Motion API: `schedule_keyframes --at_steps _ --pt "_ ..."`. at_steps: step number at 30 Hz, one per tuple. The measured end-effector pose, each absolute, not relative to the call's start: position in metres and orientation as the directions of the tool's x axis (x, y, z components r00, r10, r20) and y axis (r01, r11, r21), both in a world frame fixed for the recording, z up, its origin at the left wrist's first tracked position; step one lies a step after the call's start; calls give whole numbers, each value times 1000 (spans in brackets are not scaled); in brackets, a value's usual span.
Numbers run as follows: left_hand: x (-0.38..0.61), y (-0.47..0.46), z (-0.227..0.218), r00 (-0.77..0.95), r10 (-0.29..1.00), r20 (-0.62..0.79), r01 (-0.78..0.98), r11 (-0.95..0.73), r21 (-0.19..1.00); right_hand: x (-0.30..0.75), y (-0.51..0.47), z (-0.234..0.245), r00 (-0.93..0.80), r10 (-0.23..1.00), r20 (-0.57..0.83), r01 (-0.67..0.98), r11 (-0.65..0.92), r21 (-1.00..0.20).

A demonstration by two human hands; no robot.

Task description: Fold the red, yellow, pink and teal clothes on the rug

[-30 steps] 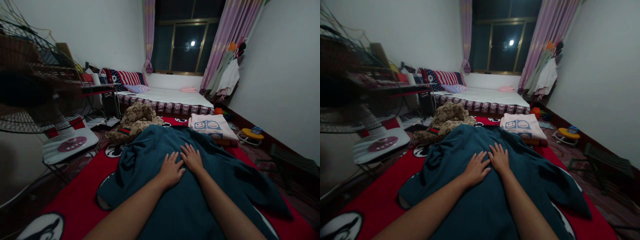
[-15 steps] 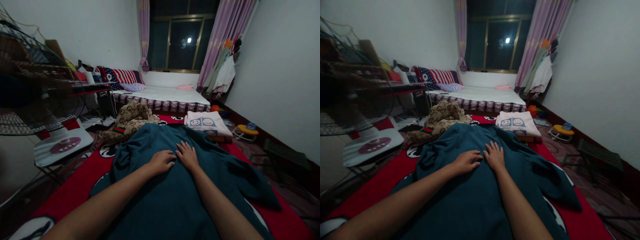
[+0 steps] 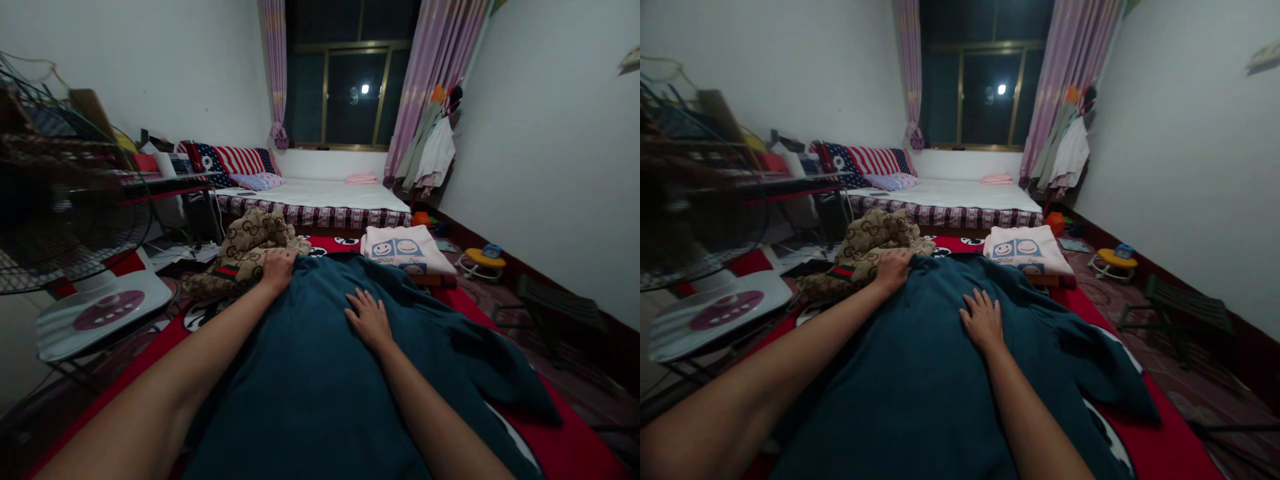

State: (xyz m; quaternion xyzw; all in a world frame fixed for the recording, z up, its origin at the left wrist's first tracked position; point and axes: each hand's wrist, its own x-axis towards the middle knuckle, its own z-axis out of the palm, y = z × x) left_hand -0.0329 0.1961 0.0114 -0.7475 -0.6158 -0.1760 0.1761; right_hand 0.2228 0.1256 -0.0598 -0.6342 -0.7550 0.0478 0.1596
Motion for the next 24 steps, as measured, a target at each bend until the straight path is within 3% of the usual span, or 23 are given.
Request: schedule_keyframes --at_steps 7,10,12,16,24 --pt "35 208 7 354 812 463 935 -324 -147 224 127 -62 -149 969 197 942 199 -269" --pt "51 212 -19 463 853 243 882 -471 -27 224 127 -61 -150 972 183 944 195 -264" --pt "52 214 -38 476 873 105 873 -484 64 223 127 -60 -151 971 184 944 197 -264" --pt "48 214 -56 427 903 39 896 -428 113 223 127 -59 -156 973 171 947 196 -254" --pt "47 164 -44 399 915 -60 905 -382 190 223 131 -64 -195 971 138 969 212 -127"
